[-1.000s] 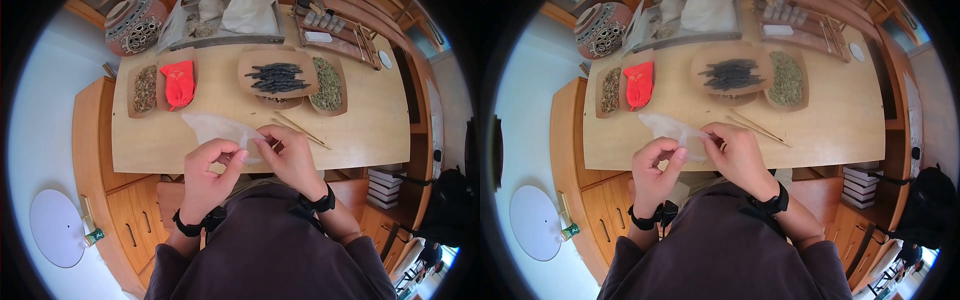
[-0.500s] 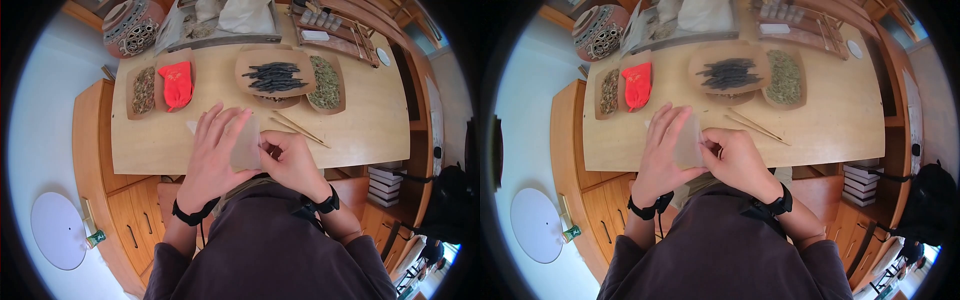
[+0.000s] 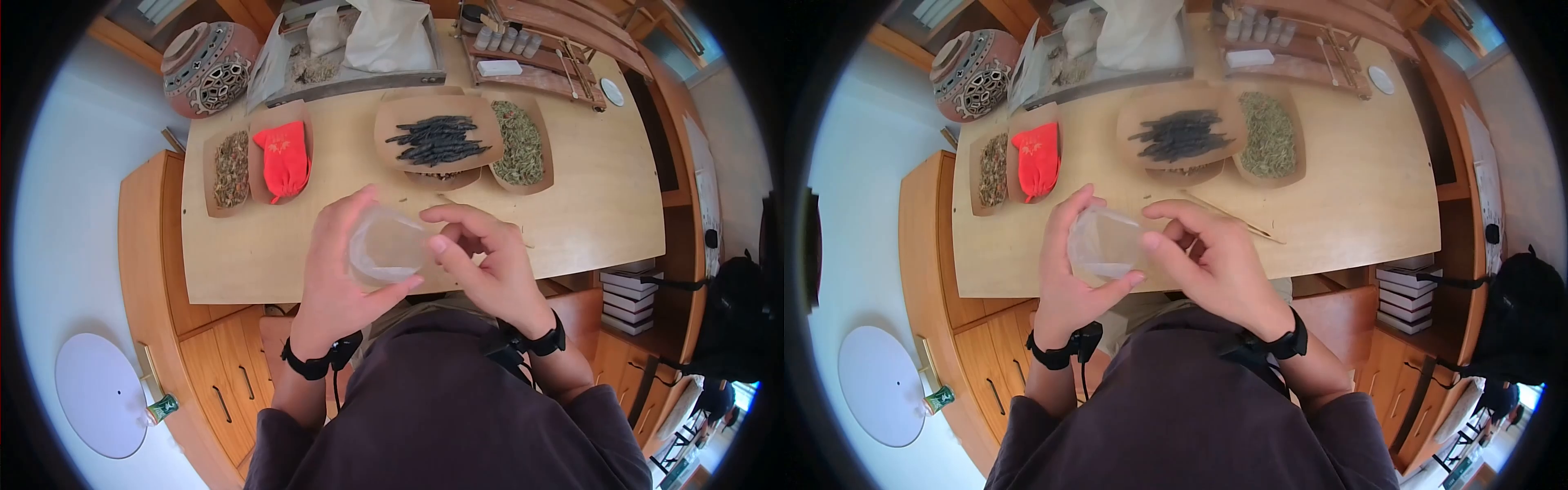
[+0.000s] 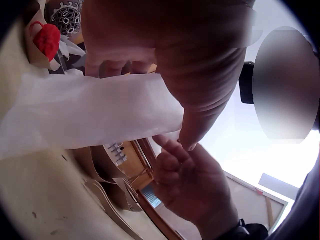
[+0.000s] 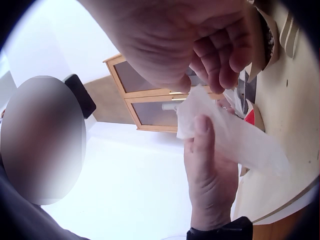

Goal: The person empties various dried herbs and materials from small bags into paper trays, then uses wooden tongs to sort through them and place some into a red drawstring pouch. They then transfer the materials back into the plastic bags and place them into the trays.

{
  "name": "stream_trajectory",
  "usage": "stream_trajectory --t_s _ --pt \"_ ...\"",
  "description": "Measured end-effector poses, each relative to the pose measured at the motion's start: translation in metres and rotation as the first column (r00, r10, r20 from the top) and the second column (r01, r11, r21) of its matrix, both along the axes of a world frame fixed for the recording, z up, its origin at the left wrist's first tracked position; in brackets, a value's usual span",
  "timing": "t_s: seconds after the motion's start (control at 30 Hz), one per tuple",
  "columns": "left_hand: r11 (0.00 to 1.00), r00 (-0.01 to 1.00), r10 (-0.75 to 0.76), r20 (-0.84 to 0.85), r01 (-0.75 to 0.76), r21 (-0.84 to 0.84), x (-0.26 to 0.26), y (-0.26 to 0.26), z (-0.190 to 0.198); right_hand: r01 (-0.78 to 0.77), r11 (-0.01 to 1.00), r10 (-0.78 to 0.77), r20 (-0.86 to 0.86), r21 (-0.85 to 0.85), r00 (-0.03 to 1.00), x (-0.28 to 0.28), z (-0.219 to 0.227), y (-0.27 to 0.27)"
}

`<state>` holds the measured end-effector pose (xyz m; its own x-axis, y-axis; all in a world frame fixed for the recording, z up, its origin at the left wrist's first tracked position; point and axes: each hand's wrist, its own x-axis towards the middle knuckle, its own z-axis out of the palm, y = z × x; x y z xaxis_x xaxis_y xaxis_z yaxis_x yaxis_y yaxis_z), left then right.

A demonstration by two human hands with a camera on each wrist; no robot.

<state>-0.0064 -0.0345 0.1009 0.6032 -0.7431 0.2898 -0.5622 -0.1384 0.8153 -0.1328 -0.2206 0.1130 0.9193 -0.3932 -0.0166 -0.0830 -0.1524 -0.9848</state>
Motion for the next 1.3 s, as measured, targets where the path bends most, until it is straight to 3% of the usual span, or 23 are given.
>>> stream_trajectory --t_s 0.07,0.1,0.13,0.2,0.4,0.5,0.6,0.7,0.83,1.03,1.13,1.3 --pt "0.997 0.995 0.038 -0.098 -0.044 -0.062 -0.002 0.003 -0.001 0.043 0.992 -0.043 0.003 -0.118 0.999 -0.007 -0.008 -0.013" --pt "0.993 0.987 0.056 -0.148 -0.07 -0.091 -0.003 0.005 -0.002 0.062 0.957 -0.08 -0.055 -0.282 0.995 -0.011 -0.007 -0.021" --pt "0.978 0.977 0.066 -0.203 -0.103 -0.179 -0.003 0.006 -0.004 0.077 0.881 -0.127 -0.077 -0.467 0.989 -0.018 -0.014 -0.03" --pt "0.921 0.946 0.069 -0.316 -0.182 -0.344 -0.004 0.007 -0.008 0.073 0.626 -0.227 -0.091 -0.776 0.97 -0.032 -0.039 -0.046" --pt "0.894 0.98 0.18 0.089 -0.125 -0.431 0.011 -0.001 -0.025 0.027 0.642 -0.238 -0.166 -0.766 0.957 -0.041 -0.055 -0.052" --pt "0.944 0.969 0.183 0.168 -0.125 -0.306 0.012 0.008 -0.018 -0.031 0.626 -0.124 -0.139 -0.779 0.982 -0.041 -0.047 -0.055" --pt "0.973 0.959 0.193 0.209 -0.158 -0.17 0.01 0.019 -0.004 -0.008 0.798 -0.071 -0.106 -0.603 0.992 -0.045 -0.028 -0.051" --pt "0.984 0.954 0.166 0.251 -0.142 -0.109 0.012 0.025 0.008 0.054 0.816 -0.143 -0.11 -0.575 0.984 -0.04 0.002 -0.059" --pt "0.986 0.97 0.157 0.187 -0.142 -0.091 0.011 0.026 0.015 0.165 0.593 -0.194 0.059 -0.788 0.979 -0.014 0.016 -0.087" --pt "0.981 0.966 0.188 0.176 -0.175 -0.083 0.005 0.026 0.028 0.077 0.341 -0.076 0.054 -0.937 0.996 0.025 0.01 -0.112" --pt "0.973 0.955 0.23 0.189 -0.223 -0.06 0.001 0.029 0.031 0.022 0.279 -0.085 -0.001 -0.96 0.996 0.038 0.008 -0.112" --pt "0.961 0.949 0.268 0.166 -0.252 -0.113 0.002 0.03 0.034 0.02 0.277 -0.061 0.003 -0.961 0.998 0.046 0.003 -0.115"
